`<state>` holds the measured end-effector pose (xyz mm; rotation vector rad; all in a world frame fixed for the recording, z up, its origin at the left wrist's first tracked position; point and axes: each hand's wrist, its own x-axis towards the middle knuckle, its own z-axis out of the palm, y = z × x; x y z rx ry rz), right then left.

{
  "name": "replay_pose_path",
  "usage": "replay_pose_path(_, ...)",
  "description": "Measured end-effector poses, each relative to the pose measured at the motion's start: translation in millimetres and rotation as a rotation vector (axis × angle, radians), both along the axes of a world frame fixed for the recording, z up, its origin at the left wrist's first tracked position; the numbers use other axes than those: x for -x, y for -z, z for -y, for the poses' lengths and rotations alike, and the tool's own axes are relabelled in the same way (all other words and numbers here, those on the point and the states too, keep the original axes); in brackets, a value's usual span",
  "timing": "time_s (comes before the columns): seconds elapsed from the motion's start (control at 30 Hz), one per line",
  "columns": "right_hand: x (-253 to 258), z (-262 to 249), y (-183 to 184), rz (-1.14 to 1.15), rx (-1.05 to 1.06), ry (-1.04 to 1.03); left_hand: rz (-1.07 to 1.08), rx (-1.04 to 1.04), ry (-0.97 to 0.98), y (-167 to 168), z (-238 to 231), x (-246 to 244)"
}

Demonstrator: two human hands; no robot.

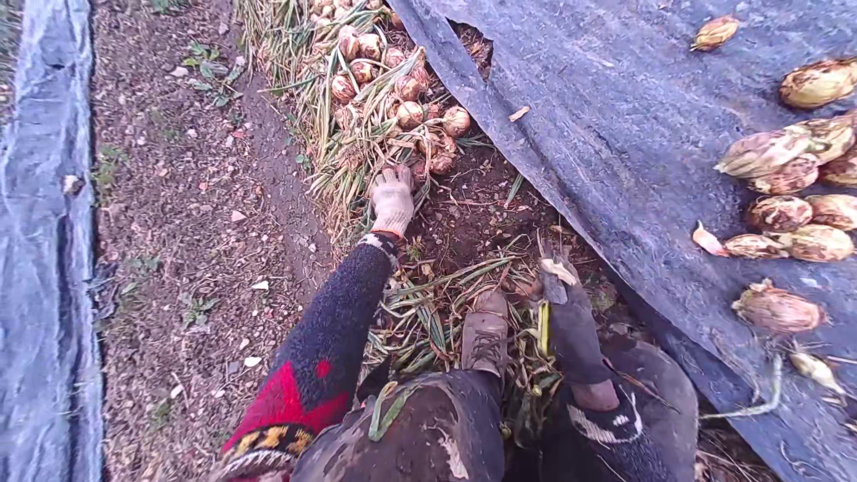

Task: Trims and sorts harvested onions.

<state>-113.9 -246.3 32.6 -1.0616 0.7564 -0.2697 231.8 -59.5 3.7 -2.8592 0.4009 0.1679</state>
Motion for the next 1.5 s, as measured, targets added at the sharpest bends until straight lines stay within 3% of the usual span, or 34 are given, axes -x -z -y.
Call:
replay_pose_path(0.1,-8,-10,14,-0.276,0.168,-0.203,0.019,0.117,0.047,-12,-6,-9)
replay_pose_path(0.23,-13,-17,20,-0.193,0.182,-0.251,-0.005,0.537,0.218,-40,-7,40)
replay_pose_path(0.33,-18,-23,22,-0.101,0.157,-0.255,-0.289,0.969,0.169,-66,3,110)
replay_pose_path(0.4,-16,-27,20,-0.001,0.125,-0.248,-0.568,1.09,0.151,-81,8,150)
replay_pose_path(0.5,-13,-34,10,0.093,0.026,-0.179,-0.912,1.103,0.164,-83,7,195)
replay_pose_path(0.6,-10,-39,12,0.09,-0.006,-0.13,-1.046,1.029,0.163,-78,1,212)
replay_pose_path(0.67,-11,-44,14,0.054,-0.014,-0.131,-0.985,0.978,0.146,-74,0,216)
replay_pose_path(0.77,-10,-49,10,0.019,0.098,-0.156,-0.686,0.819,0.216,-66,1,221)
replay_pose_path(0.83,-7,-49,-16,0.146,0.098,-0.136,-0.571,0.8,0.047,-46,-7,207)
replay_pose_path(0.9,-4,-45,-39,0.225,0.083,-0.153,-0.621,1.017,-0.335,-22,-28,184)
replay_pose_path(0.97,-7,-45,-24,0.067,0.197,-0.154,-0.805,1.372,-0.605,-22,-45,168)
replay_pose_path(1.03,-7,-40,11,-0.134,0.336,-0.383,-0.874,1.498,-0.617,-42,-41,163)
replay_pose_path(1.1,-4,-42,26,-0.148,0.18,-0.499,-0.784,1.35,-0.452,-61,-22,169)
replay_pose_path(1.27,-14,-47,13,-0.127,-0.742,-0.31,-0.612,0.486,0.348,-92,12,219)
replay_pose_path(1.33,-11,-41,14,-0.092,-0.948,-0.294,-0.623,0.458,0.453,-91,17,226)
replay_pose_path(1.4,-9,-32,11,0.035,-1.077,-0.267,-0.632,0.626,0.442,-86,22,213)
replay_pose_path(1.5,-2,-12,-24,0.315,-0.982,-0.056,-0.396,0.793,0.3,-81,28,162)
